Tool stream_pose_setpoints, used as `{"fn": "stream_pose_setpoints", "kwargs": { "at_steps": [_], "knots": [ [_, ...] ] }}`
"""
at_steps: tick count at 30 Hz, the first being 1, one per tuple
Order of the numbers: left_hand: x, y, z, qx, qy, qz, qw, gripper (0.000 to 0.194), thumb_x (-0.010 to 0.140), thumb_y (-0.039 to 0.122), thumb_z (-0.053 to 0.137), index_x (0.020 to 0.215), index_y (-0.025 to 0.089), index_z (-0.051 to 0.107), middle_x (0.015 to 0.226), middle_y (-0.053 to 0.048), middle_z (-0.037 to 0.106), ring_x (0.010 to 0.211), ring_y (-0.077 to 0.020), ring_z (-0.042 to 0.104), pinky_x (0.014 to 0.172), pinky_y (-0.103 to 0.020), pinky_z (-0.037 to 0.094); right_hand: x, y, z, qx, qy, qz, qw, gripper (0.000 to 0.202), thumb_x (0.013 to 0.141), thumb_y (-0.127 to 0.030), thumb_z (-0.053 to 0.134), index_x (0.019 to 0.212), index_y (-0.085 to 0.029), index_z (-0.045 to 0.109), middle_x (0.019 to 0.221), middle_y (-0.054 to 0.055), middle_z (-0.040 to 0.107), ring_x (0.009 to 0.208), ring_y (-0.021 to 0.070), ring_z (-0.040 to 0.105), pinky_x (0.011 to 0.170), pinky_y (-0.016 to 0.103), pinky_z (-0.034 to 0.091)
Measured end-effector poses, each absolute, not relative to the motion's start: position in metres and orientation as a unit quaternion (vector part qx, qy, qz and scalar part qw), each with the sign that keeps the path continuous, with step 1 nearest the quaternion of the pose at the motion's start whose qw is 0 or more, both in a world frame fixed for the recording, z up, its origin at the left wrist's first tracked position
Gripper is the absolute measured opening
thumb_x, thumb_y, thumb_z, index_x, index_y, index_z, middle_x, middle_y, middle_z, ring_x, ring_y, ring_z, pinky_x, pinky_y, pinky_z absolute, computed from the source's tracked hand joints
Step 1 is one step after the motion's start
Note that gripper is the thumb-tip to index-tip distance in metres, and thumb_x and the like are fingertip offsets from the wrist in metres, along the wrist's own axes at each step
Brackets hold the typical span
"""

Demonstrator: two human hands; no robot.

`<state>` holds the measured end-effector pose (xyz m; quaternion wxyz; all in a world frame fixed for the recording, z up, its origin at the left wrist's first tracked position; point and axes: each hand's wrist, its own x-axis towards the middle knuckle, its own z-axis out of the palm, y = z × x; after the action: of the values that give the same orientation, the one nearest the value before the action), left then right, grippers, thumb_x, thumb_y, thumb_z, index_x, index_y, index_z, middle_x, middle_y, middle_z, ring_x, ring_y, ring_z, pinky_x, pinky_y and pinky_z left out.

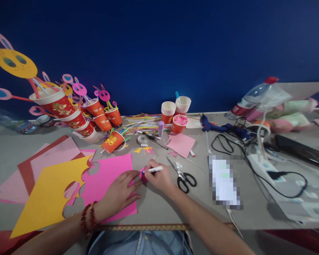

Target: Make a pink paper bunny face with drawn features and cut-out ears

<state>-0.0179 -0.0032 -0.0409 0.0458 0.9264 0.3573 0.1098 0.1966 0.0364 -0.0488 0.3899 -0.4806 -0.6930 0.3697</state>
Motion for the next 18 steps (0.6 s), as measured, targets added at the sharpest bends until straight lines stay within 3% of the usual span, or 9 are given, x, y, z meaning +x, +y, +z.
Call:
{"fn": "stream_pose_setpoints", "kwargs": {
  "at_steps": [18],
  "knots": [
    [-0.0174,-0.0024,-0.0396,0.926,0.354,0.118,0.049,0.049,0.091,0.041,0.067,0.133,0.017,0.055,0.135,-0.016,0.056,0.125,-0.0313,0.052,0.106,-0.05,0.047,0.197,0.036,-0.0501,-0.47,-0.688,0.382,0.4,0.012,0.078,-0.019,0.055,0.067,-0.023,0.051,0.061,-0.003,0.057,0.056,0.0137,0.049,0.055,0.025,0.037]
  ]
}}
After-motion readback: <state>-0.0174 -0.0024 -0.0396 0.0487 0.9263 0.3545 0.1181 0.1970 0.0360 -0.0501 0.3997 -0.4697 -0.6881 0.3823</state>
